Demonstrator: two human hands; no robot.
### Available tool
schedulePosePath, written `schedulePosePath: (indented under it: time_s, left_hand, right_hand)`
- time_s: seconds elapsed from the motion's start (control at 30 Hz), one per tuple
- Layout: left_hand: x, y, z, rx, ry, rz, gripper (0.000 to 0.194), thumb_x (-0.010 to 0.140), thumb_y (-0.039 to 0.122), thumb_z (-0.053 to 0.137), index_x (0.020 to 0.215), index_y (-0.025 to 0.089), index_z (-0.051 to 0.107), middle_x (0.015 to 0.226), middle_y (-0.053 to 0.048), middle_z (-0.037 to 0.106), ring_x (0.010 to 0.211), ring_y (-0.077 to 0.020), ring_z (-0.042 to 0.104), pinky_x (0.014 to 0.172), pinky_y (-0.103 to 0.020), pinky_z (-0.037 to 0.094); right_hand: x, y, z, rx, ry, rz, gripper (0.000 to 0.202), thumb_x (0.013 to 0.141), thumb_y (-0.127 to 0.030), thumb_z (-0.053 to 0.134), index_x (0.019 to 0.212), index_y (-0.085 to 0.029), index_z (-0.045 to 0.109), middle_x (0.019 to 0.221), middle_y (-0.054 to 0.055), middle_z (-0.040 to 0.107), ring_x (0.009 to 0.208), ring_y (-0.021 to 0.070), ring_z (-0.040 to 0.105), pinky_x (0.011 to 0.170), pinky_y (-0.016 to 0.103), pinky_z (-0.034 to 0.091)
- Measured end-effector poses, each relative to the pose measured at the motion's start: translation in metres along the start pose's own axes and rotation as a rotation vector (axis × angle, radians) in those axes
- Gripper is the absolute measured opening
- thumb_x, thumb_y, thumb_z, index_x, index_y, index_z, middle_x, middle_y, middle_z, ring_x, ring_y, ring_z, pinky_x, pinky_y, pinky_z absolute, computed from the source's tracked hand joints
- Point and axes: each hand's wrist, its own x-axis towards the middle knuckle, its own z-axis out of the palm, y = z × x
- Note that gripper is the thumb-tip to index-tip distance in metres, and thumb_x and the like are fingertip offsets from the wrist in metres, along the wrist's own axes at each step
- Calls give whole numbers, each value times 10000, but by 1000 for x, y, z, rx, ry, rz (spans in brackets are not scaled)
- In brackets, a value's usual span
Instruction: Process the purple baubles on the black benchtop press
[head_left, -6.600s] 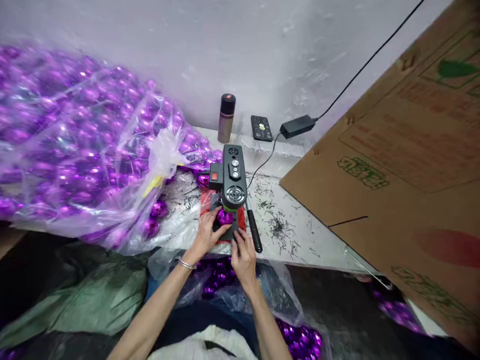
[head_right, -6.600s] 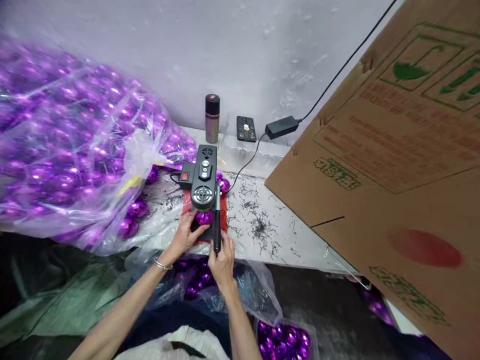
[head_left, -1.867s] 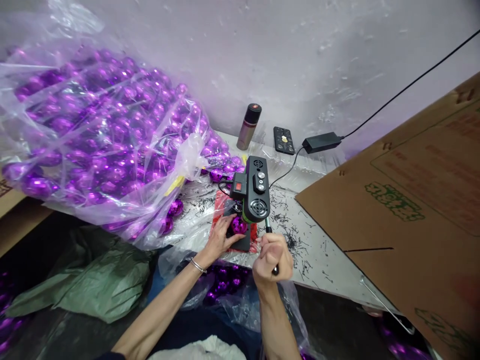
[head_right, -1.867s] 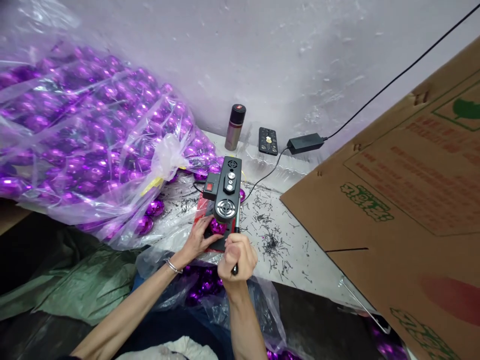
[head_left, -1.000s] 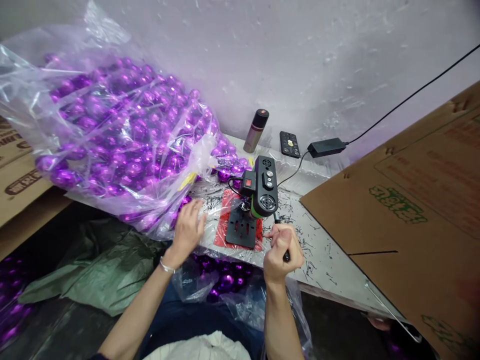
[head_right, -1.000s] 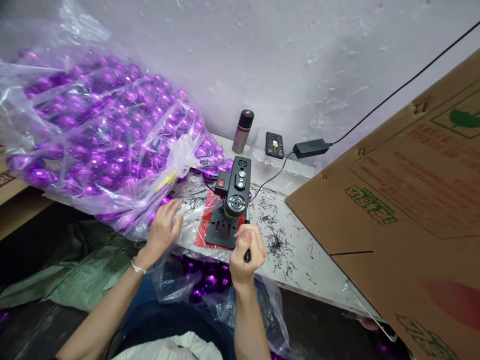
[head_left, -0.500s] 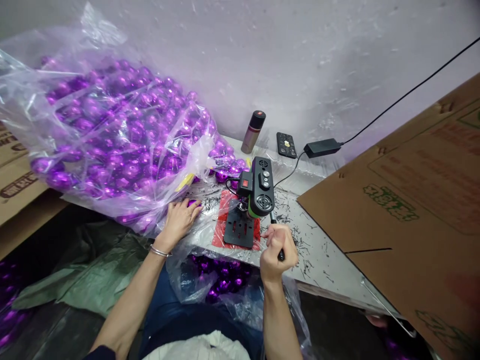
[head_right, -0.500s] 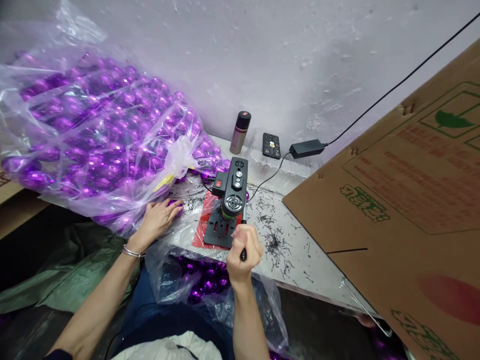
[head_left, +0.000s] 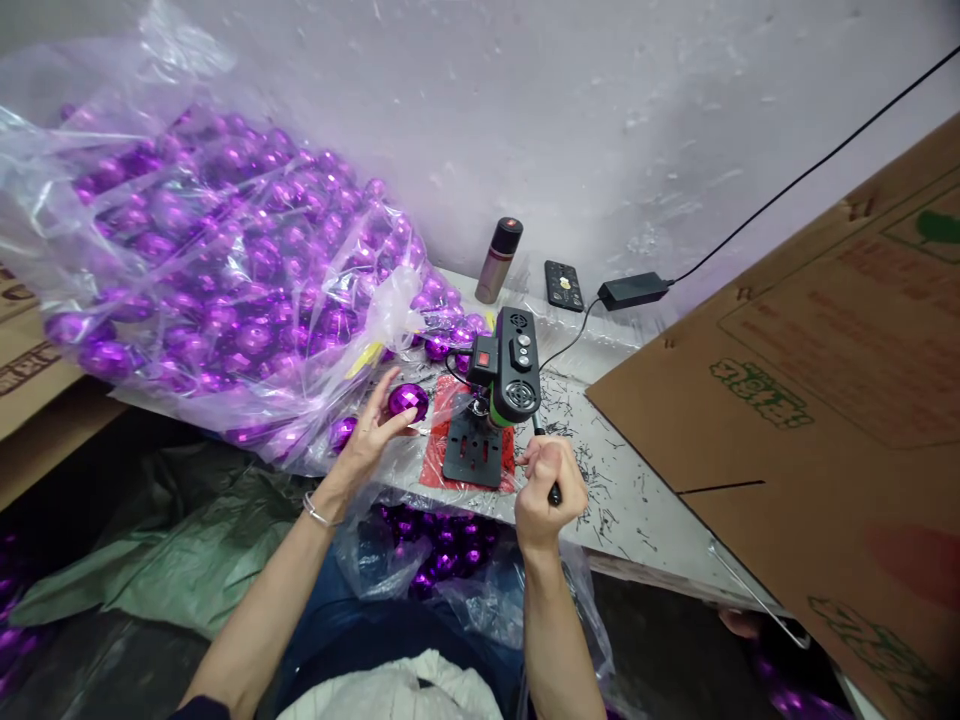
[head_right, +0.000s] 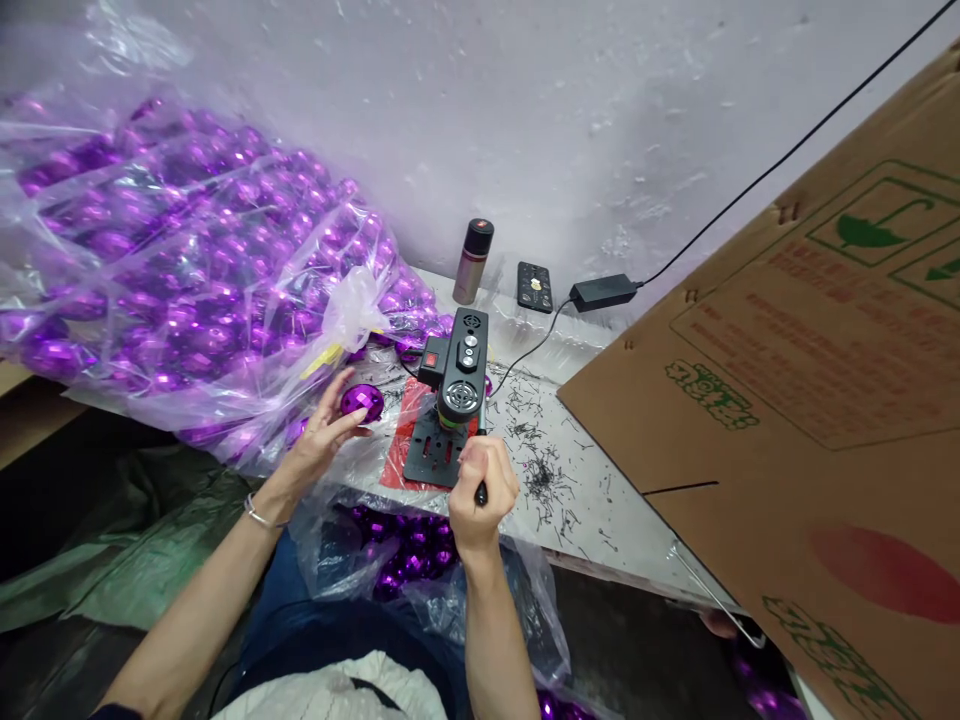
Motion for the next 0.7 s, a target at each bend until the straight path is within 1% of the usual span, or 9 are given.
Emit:
schedulePosePath:
  time_s: [0.07,0.13,0.23,0.3,0.33,0.4,0.5,0.6,0.7]
  left_hand:
    - [-5,-4,15,-288,-53,-134,633,953,508,700,1524,269,570,1410,-125,710,1173,-292,761,981,-471,670]
    - [-9,-12,27,-462,-50,-238,516,977,504,678,1420,243,650,1355,-128,745,1179,-291,766,1006,-492,672]
    - [-15,-28,45,-527,4,-324,430,967,471,713,1321,229,687,1319,-117,772,1194,-276,768,1041,-487,660]
    - [-17,-38,58,-477,27,-328,460,942,464,753,1325,224,673,1303,-117,785,1172,-267,777,1054,-478,648]
    - [-17,-42,65,-431,35,-305,490,926,470,772,1332,217,665,1301,-123,788,1171,-267,778,1064,-472,639]
    - [-18,-48,78,-306,37,-213,542,899,487,801,1339,204,659,1321,-134,785,1208,-273,765,1094,-456,611]
    - [-19,-55,91,-96,9,-71,548,893,511,807,1331,208,677,1327,-127,784,1239,-277,747,1102,-434,589]
    - [-21,-59,93,122,-16,29,552,883,503,833,1345,229,705,1288,-118,796,1223,-306,745,1101,-477,577]
    - [-22,-59,92,281,-47,163,558,885,489,850,1365,241,712,1324,-132,780,1273,-337,720,1129,-514,555]
  right_hand:
    - [1,0,0,7,2,-3,388,1067,-147,486,686,-224,495,676,-20,557,626,123,562,595,287,415]
    - [1,-1,-1,12,-5,-3,375,1064,-131,484,701,-221,503,686,-22,566,634,117,564,601,281,415]
    - [1,-2,-1,4,-17,-4,358,1063,-121,479,721,-221,514,697,-20,573,637,116,564,602,281,416]
    - [1,-2,-1,-4,-18,-9,354,1062,-121,475,726,-223,516,697,-18,575,635,119,563,599,285,416]
    - [1,-2,-1,-8,-16,-14,354,1061,-121,472,725,-224,516,695,-16,574,637,122,565,600,288,418]
    - [1,-3,-1,-16,-15,-20,353,1060,-126,470,725,-227,515,691,-13,571,638,128,564,598,295,419]
    - [1,-4,-1,-25,-27,-26,346,1056,-127,468,728,-229,515,691,-12,567,644,135,561,602,303,419]
    - [0,-4,-2,-34,-34,-29,341,1053,-120,462,735,-228,521,690,-12,566,649,137,564,613,306,424]
    - [-1,-4,-2,-44,-34,-31,341,1052,-117,462,736,-228,522,688,-12,565,641,135,560,602,301,417]
